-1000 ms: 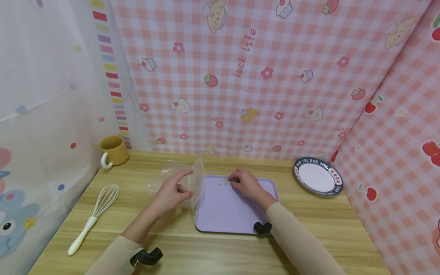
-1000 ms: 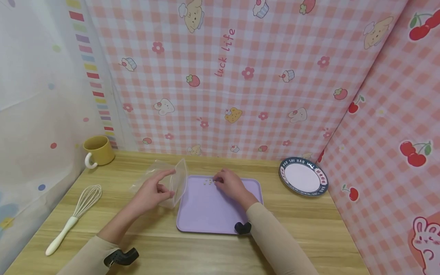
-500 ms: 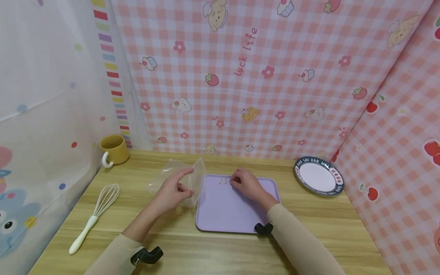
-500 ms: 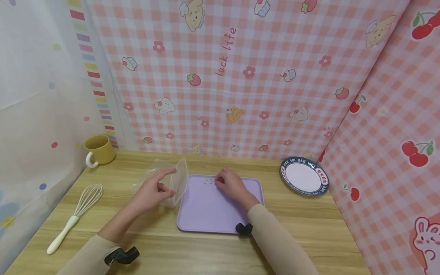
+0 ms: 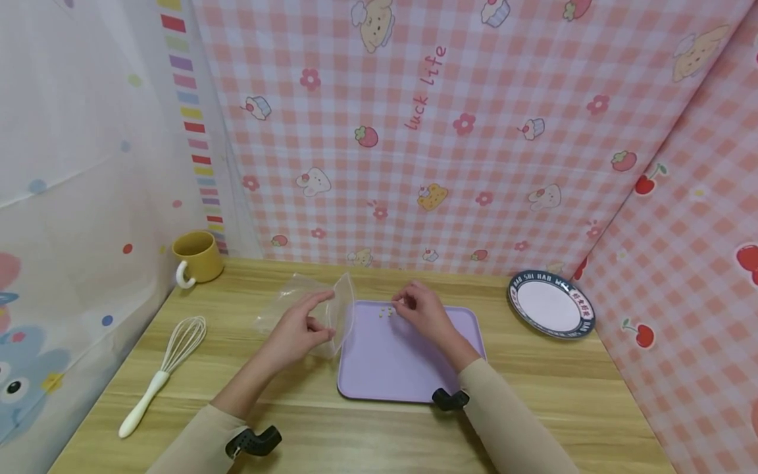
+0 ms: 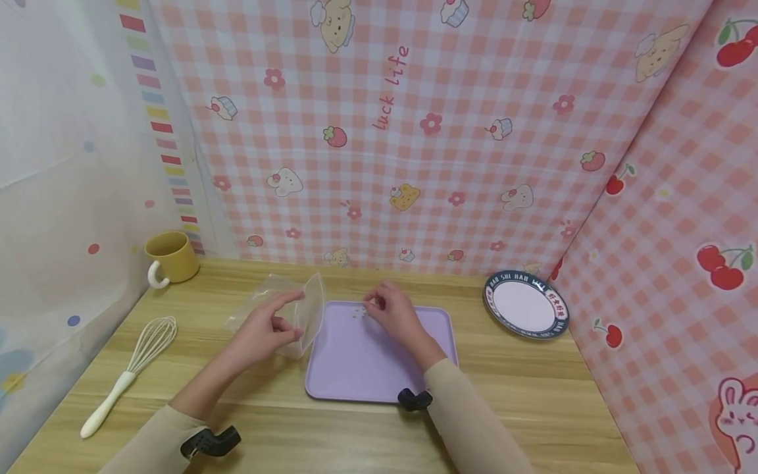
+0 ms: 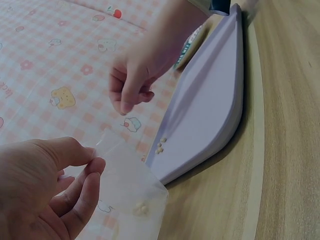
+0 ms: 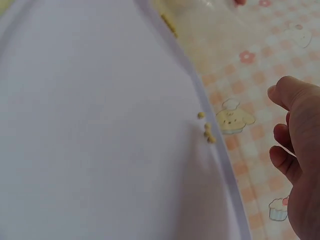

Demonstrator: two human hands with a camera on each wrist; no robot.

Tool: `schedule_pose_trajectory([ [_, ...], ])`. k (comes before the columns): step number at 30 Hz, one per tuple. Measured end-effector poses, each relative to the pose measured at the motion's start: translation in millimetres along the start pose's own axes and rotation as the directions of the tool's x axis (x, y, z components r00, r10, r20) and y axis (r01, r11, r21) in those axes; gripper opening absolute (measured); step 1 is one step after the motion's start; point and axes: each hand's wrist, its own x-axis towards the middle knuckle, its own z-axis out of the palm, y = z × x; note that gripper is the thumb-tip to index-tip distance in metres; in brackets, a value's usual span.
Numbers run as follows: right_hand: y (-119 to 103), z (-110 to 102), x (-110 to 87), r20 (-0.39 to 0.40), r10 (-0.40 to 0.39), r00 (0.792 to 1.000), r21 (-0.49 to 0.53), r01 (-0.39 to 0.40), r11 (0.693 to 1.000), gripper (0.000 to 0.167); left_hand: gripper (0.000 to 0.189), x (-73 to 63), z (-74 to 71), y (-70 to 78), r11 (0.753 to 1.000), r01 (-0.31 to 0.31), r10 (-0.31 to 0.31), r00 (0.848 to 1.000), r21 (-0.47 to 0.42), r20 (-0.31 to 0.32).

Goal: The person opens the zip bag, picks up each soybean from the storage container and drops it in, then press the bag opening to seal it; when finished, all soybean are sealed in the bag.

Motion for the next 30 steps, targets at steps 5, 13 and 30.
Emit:
schedule_pose_trajectory([
  [5,-10.8,1.2,-1.3,-0.041,-0.011,0.999,0.041,0.013,0.999,0.007,0.078,0.3,0.2,-1.2,1.0,-0.01,0.01,1.0,-0.001,-0.003],
  [13,-21.2,8.8,0.4,-0.094,-0.046,0.995,0.069,0.052,0.996,0.004,0.077,1.5,0.5,-3.4,1.0,-0.015,0.015,1.0,0.002,-0.006],
  [30,-60.8,46.4,11.8,-0.049,-0.16,0.986,0.119,0.165,0.979,0.005,0.077,1.4,-0.6,-3.8,1.0,-0.018,0.018,1.0,-0.009,-0.001],
])
